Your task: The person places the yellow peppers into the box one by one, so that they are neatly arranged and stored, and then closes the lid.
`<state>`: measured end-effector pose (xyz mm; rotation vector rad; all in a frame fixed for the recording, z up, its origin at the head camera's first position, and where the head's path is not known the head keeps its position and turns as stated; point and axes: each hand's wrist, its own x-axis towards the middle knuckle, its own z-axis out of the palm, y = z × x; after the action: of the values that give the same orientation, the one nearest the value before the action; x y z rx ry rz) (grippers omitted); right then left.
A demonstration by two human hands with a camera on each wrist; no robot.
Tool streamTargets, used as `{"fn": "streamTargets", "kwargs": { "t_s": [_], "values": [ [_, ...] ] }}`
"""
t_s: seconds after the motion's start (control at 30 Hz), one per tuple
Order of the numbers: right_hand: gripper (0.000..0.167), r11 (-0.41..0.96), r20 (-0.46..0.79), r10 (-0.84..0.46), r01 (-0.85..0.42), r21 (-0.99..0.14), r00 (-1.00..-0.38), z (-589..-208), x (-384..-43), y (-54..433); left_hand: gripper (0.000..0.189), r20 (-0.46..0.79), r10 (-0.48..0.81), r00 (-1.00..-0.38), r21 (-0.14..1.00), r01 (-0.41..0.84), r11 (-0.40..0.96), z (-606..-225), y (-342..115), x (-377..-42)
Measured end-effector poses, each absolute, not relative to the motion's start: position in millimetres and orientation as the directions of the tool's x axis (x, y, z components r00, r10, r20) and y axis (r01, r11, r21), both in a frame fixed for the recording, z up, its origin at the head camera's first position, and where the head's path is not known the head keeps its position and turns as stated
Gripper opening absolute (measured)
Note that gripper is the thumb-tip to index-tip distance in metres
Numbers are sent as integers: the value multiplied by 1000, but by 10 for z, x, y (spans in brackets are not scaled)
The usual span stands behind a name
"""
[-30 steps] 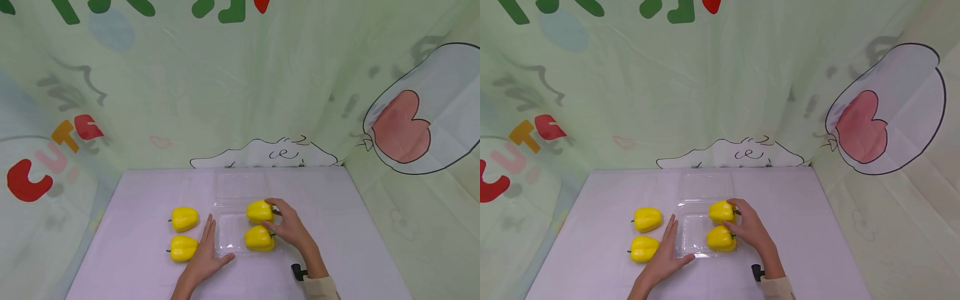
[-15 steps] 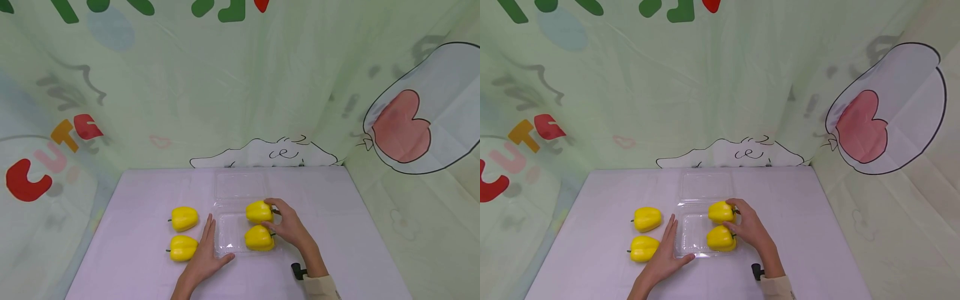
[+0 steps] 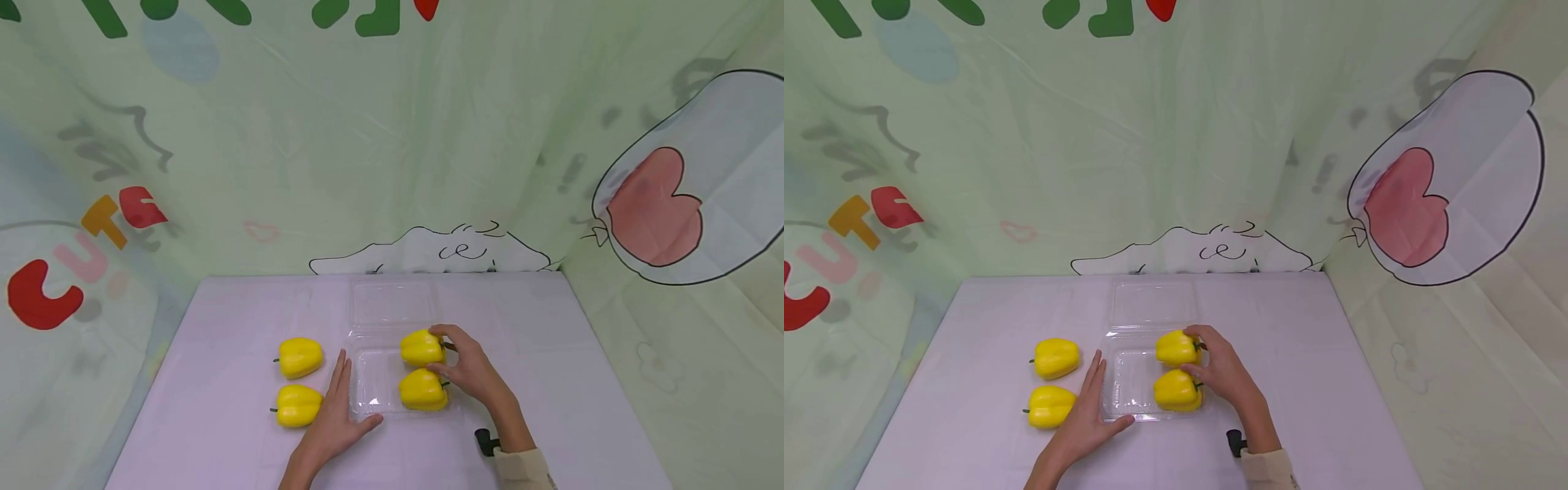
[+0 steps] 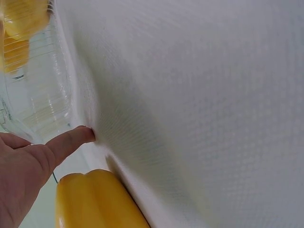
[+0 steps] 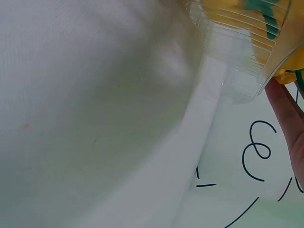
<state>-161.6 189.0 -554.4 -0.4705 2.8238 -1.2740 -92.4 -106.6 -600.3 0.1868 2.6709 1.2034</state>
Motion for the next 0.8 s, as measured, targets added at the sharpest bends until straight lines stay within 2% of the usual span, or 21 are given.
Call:
{"fn": "streamTargets", "kwargs": {
  "t_s": [0.8],
  "values": [
    [63, 627, 74, -271, -234, -743, -960, -5531, -1666, 1868, 123, -139, 197, -970, 749, 27, 662, -5994, -1057, -927]
  ]
}}
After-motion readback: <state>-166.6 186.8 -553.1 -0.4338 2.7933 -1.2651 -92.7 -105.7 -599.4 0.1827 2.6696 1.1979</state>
